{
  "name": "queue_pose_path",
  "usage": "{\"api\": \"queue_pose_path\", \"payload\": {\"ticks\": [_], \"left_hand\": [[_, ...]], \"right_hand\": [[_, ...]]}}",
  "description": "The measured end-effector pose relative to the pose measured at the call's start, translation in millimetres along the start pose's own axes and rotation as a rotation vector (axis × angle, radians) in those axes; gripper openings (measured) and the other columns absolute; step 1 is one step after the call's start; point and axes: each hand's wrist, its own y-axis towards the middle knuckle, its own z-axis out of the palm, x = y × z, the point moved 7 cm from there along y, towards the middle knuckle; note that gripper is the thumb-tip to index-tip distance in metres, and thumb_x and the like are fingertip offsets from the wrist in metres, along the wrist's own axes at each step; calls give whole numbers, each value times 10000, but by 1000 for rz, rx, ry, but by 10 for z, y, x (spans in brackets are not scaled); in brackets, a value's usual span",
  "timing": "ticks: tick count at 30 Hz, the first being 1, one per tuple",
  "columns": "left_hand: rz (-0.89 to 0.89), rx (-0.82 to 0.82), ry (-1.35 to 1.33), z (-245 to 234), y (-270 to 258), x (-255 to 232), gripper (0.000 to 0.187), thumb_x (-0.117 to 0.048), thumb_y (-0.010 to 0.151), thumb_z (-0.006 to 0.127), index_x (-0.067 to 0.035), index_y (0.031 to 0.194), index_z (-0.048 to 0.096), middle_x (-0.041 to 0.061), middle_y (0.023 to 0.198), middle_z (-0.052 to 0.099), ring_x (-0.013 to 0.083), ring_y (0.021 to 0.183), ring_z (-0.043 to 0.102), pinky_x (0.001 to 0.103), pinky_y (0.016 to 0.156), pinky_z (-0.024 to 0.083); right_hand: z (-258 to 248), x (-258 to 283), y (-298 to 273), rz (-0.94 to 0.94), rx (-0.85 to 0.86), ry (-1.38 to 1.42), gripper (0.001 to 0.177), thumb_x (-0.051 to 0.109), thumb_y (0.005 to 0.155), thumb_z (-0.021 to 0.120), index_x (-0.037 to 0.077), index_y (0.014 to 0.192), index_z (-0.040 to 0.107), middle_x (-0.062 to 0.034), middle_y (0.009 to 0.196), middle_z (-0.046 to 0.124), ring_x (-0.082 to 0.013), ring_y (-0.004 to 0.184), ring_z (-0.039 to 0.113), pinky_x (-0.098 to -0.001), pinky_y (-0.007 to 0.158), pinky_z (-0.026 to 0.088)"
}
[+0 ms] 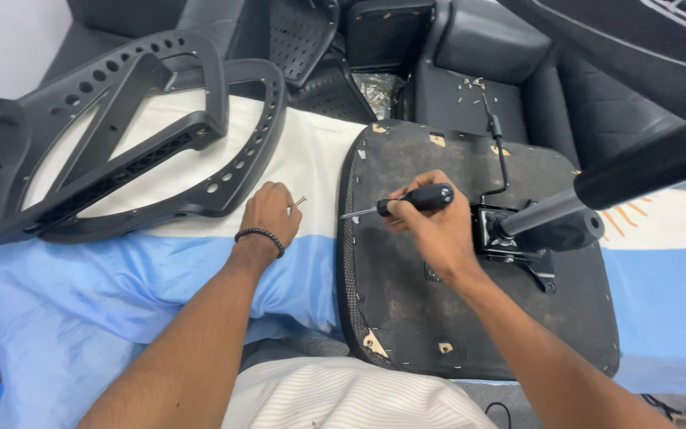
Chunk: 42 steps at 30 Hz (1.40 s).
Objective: The person removes screws from a chair seat cushion, flips the cushion over, and then reattaches the seat to the chair base using a screwdriver and screws.
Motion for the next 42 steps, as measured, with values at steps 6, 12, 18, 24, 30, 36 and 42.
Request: {"api": "queue_pose_path", "payload": {"ticks": [6,12,18,24,30,36,42], "left_hand": [[-218,-9,-325,-178,-39,-203,111,-94,824,740,10,859,721,107,791,728,225,778,752,329,755,600],[-259,222,-1017,125,33,-761,391,36,924,581,-109,1281,648,30,865,682,113,763,714,232,719,606],[-245,416,-933,623,264,-1378,332,44,935,571,-124,1150,761,19,887,707,93,755,681,245,710,592],[-61,275,-645,860,478,-1707,151,-24,796,753,-80,937,745,14,844,767,99,786,745,265,778,596],[77,273,-424,1086,640,-1840,97,-42,794,755,-66,886,736,57,859,769,158,830,752,305,812,603],[15,349,-380,1142,619,-1821,98,-67,822,759,-79,915,729,74,871,772,187,845,753,326,817,598],[52,339,-418,1051,675,-1906,124,-33,822,739,-103,916,777,67,921,784,194,869,762,341,832,595]], "right_hand": [[-318,91,-69,30,-70,-118,195,77,880,729,42,979,565,-125,914,736,-187,821,782,-280,631,597],[-728,297,-129,33,-199,-405,247,107,881,771,65,1048,594,-106,860,739,-149,794,756,-258,688,585],[-1026,487,-59,-4,-283,-597,442,105,854,793,51,1165,483,-132,893,725,-162,805,752,-289,707,600],[-1087,501,-23,-13,-264,-642,444,110,902,751,38,1186,418,-143,894,723,-189,792,760,-317,693,604],[-1183,382,17,26,-274,-652,482,102,938,703,42,1239,331,-179,917,711,-220,792,771,-331,688,612],[-1126,319,45,5,-267,-664,491,82,935,709,34,1238,327,-199,978,653,-225,795,764,-322,628,628],[-1163,308,53,61,-291,-609,456,96,942,698,45,1221,342,-169,903,699,-213,743,769,-326,620,614]]}}
